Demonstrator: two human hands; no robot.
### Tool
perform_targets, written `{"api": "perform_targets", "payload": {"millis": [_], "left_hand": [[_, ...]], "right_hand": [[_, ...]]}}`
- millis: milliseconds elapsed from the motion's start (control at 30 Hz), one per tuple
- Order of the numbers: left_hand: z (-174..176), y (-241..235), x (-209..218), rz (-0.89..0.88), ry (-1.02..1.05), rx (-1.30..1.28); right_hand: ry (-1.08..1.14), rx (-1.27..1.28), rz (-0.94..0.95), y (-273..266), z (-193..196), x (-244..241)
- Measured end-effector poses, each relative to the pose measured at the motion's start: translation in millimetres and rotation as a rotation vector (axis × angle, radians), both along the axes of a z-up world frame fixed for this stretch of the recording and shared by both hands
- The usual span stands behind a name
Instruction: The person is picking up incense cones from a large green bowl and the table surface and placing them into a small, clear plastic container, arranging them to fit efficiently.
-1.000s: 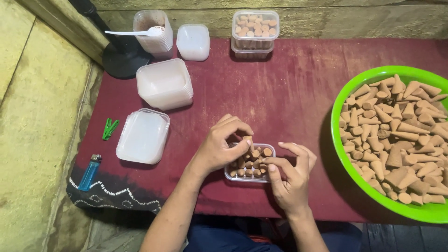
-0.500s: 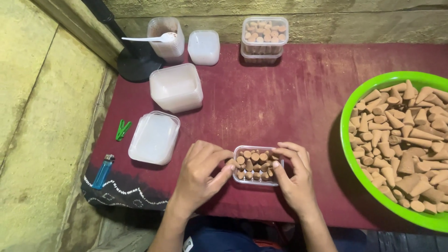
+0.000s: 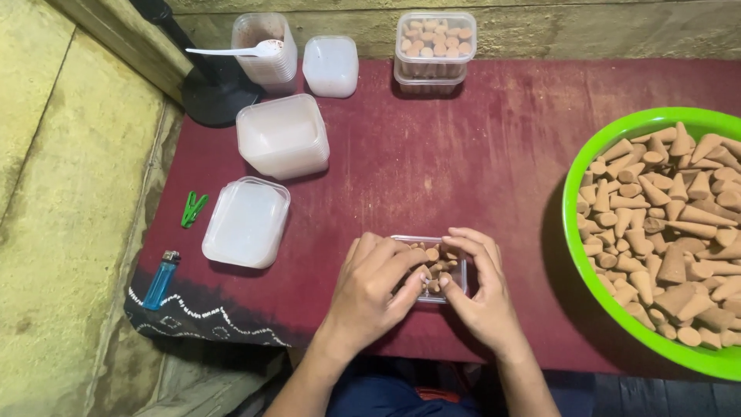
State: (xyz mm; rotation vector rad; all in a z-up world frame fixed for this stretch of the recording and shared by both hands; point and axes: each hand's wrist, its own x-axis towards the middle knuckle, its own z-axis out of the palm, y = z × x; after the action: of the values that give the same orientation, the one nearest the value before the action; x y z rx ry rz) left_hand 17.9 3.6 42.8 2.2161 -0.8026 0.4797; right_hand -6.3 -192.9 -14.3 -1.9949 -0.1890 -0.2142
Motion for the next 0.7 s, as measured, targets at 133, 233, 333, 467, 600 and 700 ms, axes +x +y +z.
{"api": "perform_targets", "payload": {"millis": [133, 233, 333, 467, 600, 700], "left_hand": [[0.8, -5.9, 3.1, -0.031, -0.007, 0.000], [7.8, -12.2, 5.4, -0.087, -0.039, 0.006], [11.7, -19.7, 8.0, -0.116, -0.118, 0.100], [3.4, -27.2, 10.5, -0.130, -0.189, 0.167], [2.1, -30.2, 10.8, -0.182, -0.150, 0.220], [-2.7, -28.6, 12.0, -0.209, -0.109, 0.214]], "right_hand": [[-0.011, 0.052, -0.007, -0.4, -1.6, -0.4], [-0.016, 0.118, -0.019, 0.0, -2.0, -0.8], [-0.008, 0.109, -0.017, -1.1, -1.8, -0.9], [-0.036, 0.080, 0.001, -1.9, -1.9, -1.2], [-0.018, 0.076, -0.010, -0.3, 0.9, -2.3], [-0.052, 0.090, 0.012, -2.3, -0.5, -2.2]]}}
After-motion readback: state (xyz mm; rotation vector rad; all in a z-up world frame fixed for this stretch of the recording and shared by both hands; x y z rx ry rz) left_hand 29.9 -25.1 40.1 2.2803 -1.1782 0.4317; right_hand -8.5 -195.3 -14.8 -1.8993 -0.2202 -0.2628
